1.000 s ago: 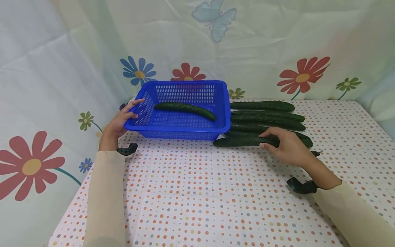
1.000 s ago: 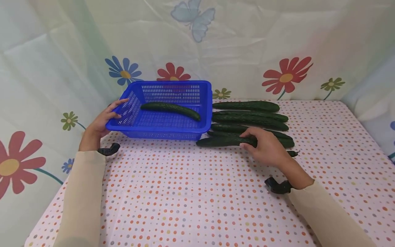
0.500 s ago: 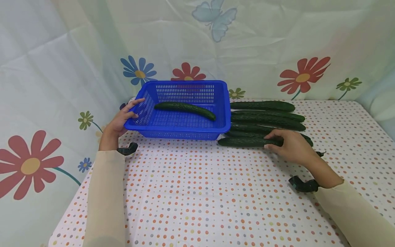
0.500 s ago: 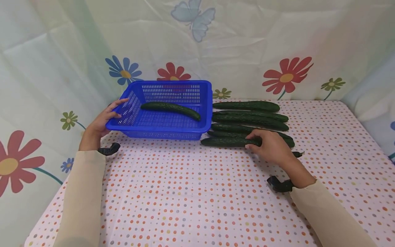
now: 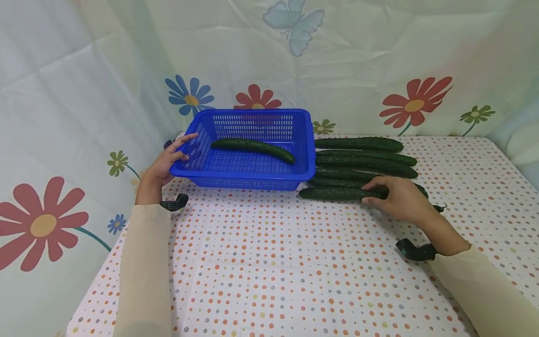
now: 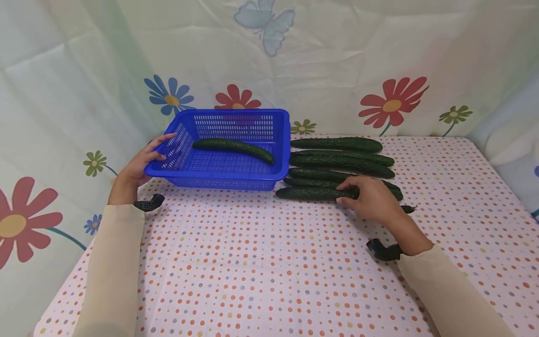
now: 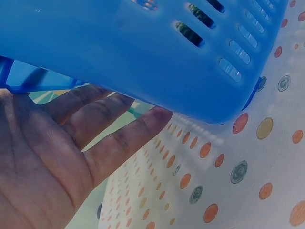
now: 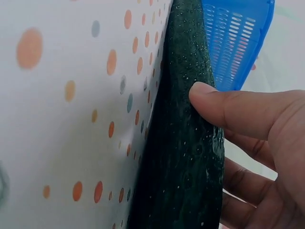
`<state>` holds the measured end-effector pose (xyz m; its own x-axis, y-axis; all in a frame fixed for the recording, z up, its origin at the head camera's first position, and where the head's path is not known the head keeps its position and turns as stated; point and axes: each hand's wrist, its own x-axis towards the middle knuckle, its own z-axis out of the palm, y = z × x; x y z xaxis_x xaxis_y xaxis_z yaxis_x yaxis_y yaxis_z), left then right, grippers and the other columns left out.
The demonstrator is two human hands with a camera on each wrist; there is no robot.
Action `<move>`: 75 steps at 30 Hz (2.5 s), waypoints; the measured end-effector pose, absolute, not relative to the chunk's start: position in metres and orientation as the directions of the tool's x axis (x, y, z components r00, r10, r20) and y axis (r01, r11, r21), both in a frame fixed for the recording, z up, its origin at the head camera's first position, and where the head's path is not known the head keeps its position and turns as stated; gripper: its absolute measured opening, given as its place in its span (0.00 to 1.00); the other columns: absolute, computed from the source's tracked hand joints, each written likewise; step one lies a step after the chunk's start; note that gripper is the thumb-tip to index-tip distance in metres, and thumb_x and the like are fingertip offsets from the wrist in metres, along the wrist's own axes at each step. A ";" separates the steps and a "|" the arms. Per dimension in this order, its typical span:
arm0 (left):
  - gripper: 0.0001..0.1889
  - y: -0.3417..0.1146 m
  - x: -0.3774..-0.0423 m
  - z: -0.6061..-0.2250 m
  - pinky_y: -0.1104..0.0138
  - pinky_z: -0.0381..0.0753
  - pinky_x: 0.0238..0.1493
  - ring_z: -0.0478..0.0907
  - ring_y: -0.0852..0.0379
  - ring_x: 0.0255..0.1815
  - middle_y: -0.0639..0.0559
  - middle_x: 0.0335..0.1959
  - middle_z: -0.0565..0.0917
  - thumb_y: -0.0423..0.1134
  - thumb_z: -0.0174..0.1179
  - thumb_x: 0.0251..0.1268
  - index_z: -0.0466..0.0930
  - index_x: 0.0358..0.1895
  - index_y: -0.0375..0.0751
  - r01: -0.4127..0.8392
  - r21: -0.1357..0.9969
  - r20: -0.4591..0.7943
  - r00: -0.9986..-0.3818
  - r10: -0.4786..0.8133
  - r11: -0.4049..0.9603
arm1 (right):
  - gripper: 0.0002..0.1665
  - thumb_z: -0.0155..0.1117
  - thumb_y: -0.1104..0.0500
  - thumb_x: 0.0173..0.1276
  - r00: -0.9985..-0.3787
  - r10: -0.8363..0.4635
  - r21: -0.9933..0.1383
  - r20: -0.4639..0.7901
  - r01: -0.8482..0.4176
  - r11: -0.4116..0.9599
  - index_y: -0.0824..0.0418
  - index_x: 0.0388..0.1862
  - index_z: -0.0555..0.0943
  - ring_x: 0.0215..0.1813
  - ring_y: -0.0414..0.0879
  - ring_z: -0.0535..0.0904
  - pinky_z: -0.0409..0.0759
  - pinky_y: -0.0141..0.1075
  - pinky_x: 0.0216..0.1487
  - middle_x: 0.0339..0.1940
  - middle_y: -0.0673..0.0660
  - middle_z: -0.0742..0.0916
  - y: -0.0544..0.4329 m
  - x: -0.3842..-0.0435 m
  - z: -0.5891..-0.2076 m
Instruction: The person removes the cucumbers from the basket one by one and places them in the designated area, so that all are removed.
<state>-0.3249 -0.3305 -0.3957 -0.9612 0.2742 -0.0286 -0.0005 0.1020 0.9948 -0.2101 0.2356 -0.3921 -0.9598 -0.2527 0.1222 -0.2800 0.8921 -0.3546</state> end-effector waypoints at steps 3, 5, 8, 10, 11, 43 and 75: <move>0.36 -0.330 -0.325 -0.396 0.37 0.62 0.66 0.47 0.33 0.79 0.51 0.82 0.42 0.26 0.41 0.65 0.60 0.75 0.61 0.000 0.995 -0.027 -0.961 0.276 0.097 | 0.18 0.72 0.57 0.60 -0.960 -0.254 -0.343 0.117 -0.279 0.897 0.61 0.48 0.84 0.27 0.48 0.71 0.67 0.38 0.28 0.53 0.71 0.83 0.234 -0.211 -0.393; 0.36 -0.330 -0.324 -0.395 0.37 0.61 0.66 0.47 0.32 0.79 0.51 0.82 0.41 0.26 0.40 0.66 0.60 0.75 0.60 0.002 0.995 -0.025 -0.960 0.280 0.095 | 0.17 0.72 0.58 0.60 -0.959 -0.261 -0.344 0.115 -0.285 0.895 0.61 0.47 0.85 0.33 0.50 0.76 0.71 0.40 0.30 0.50 0.68 0.84 0.233 -0.211 -0.394; 0.36 -0.330 -0.324 -0.395 0.37 0.61 0.66 0.47 0.32 0.79 0.50 0.82 0.42 0.26 0.40 0.66 0.59 0.75 0.60 0.005 0.996 -0.021 -0.958 0.286 0.090 | 0.15 0.72 0.59 0.60 -0.953 -0.278 -0.337 0.121 -0.303 0.892 0.62 0.46 0.85 0.39 0.52 0.79 0.74 0.41 0.33 0.46 0.65 0.84 0.232 -0.212 -0.396; 0.36 -0.330 -0.324 -0.394 0.37 0.62 0.66 0.47 0.32 0.78 0.50 0.82 0.41 0.26 0.40 0.66 0.59 0.75 0.60 0.007 0.996 -0.018 -0.957 0.290 0.088 | 0.15 0.72 0.59 0.60 -0.950 -0.284 -0.319 0.129 -0.311 0.896 0.62 0.45 0.85 0.38 0.51 0.78 0.74 0.40 0.33 0.43 0.62 0.84 0.233 -0.212 -0.397; 0.36 -0.329 -0.324 -0.394 0.37 0.62 0.66 0.47 0.32 0.78 0.50 0.82 0.41 0.26 0.40 0.66 0.59 0.75 0.60 0.009 0.996 -0.017 -0.957 0.291 0.088 | 0.15 0.73 0.58 0.59 -0.949 -0.286 -0.306 0.135 -0.314 0.899 0.62 0.44 0.85 0.37 0.51 0.77 0.73 0.40 0.33 0.41 0.61 0.85 0.233 -0.212 -0.398; 0.36 -0.333 -0.324 -0.396 0.37 0.62 0.67 0.48 0.33 0.78 0.50 0.82 0.42 0.27 0.41 0.65 0.59 0.75 0.62 0.011 0.992 -0.024 -0.962 0.272 0.125 | 0.16 0.68 0.53 0.65 -0.945 -0.273 -0.295 0.181 -0.317 0.901 0.63 0.47 0.85 0.45 0.58 0.82 0.79 0.55 0.42 0.43 0.63 0.87 0.221 -0.202 -0.377; 0.35 -0.329 -0.323 -0.394 0.37 0.62 0.68 0.48 0.33 0.78 0.50 0.82 0.41 0.28 0.42 0.66 0.60 0.74 0.63 0.013 0.991 -0.026 -0.958 0.285 0.133 | 0.26 0.72 0.54 0.61 -0.847 -0.506 -0.412 0.163 -0.525 0.745 0.63 0.57 0.80 0.52 0.54 0.80 0.80 0.48 0.54 0.49 0.61 0.85 0.067 -0.281 -0.340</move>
